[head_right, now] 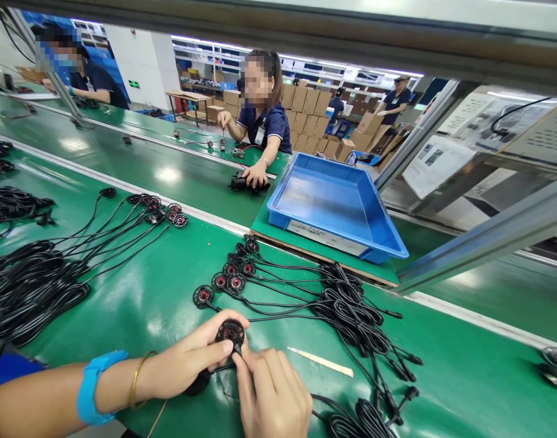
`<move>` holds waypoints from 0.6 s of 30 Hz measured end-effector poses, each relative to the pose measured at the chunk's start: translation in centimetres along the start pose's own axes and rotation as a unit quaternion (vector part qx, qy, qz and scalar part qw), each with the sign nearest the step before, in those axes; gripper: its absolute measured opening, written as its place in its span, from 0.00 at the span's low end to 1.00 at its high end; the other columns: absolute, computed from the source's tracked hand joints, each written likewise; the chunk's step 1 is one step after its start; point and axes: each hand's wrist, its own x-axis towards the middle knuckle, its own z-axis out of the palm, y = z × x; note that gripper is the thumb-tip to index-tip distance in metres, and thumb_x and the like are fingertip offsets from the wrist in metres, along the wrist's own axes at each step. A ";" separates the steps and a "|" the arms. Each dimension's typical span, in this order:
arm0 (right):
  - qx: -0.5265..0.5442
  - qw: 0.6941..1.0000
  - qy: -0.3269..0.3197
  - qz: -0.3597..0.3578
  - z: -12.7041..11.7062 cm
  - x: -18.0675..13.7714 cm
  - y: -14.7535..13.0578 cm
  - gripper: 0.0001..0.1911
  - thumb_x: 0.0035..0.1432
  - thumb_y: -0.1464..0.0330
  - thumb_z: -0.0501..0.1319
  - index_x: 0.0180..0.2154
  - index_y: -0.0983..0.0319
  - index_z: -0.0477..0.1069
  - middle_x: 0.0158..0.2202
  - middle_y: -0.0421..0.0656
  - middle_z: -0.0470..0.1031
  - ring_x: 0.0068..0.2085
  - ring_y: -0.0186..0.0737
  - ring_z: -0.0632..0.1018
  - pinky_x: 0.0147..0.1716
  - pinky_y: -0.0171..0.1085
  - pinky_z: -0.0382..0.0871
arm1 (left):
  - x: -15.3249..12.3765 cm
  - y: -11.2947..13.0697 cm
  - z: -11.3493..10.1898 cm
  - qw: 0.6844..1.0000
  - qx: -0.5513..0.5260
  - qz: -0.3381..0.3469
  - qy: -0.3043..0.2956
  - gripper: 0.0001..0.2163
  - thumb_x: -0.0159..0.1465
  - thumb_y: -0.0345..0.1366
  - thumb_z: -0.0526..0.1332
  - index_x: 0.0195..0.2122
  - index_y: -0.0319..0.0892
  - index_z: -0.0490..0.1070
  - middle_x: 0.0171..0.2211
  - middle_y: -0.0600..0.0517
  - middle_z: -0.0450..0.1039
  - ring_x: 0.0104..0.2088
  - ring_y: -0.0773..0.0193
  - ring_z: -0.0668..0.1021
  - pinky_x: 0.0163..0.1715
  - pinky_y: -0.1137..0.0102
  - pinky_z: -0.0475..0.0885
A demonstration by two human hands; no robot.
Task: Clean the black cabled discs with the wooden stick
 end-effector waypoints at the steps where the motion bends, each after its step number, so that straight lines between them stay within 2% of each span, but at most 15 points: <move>1: 0.001 1.000 -0.003 -0.005 0.0 0.0 0.1 0.10 0.57 0.73 0.63 0.40 0.55 0.76 0.32 0.37 0.76 0.31 0.35 0.73 0.31 0.36 0.61 | 0.0 0.1 0.1 1.000 -0.011 0.009 -0.003 0.14 0.68 0.40 0.56 0.54 0.46 0.61 0.37 0.54 0.65 0.32 0.68 0.67 0.36 0.70 0.62; 5: 0.011 0.999 -0.004 -0.034 0.0 0.0 0.2 0.09 0.58 0.73 0.63 0.41 0.57 0.76 0.33 0.39 0.77 0.30 0.36 0.74 0.31 0.37 0.63 | 0.1 0.4 0.4 0.998 -0.035 0.042 -0.014 0.13 0.68 0.39 0.58 0.52 0.44 0.60 0.39 0.53 0.67 0.35 0.67 0.69 0.40 0.69 0.64; 11: -0.002 0.998 0.038 -0.053 0.0 0.3 0.3 0.07 0.58 0.73 0.63 0.40 0.59 0.76 0.23 0.38 0.72 0.25 0.34 0.72 0.27 0.35 0.62 | -0.2 0.5 0.2 0.999 -0.020 0.028 -0.032 0.13 0.69 0.39 0.56 0.53 0.45 0.59 0.38 0.53 0.68 0.37 0.65 0.71 0.40 0.68 0.64; 18: 0.067 0.997 0.023 -0.009 -0.3 0.8 0.0 0.03 0.60 0.71 0.63 0.35 0.58 0.76 0.22 0.39 0.71 0.26 0.35 0.74 0.28 0.33 0.67 | -0.3 0.7 0.4 0.999 0.006 0.038 -0.006 0.13 0.68 0.42 0.57 0.51 0.44 0.60 0.34 0.56 0.63 0.32 0.67 0.67 0.35 0.70 0.63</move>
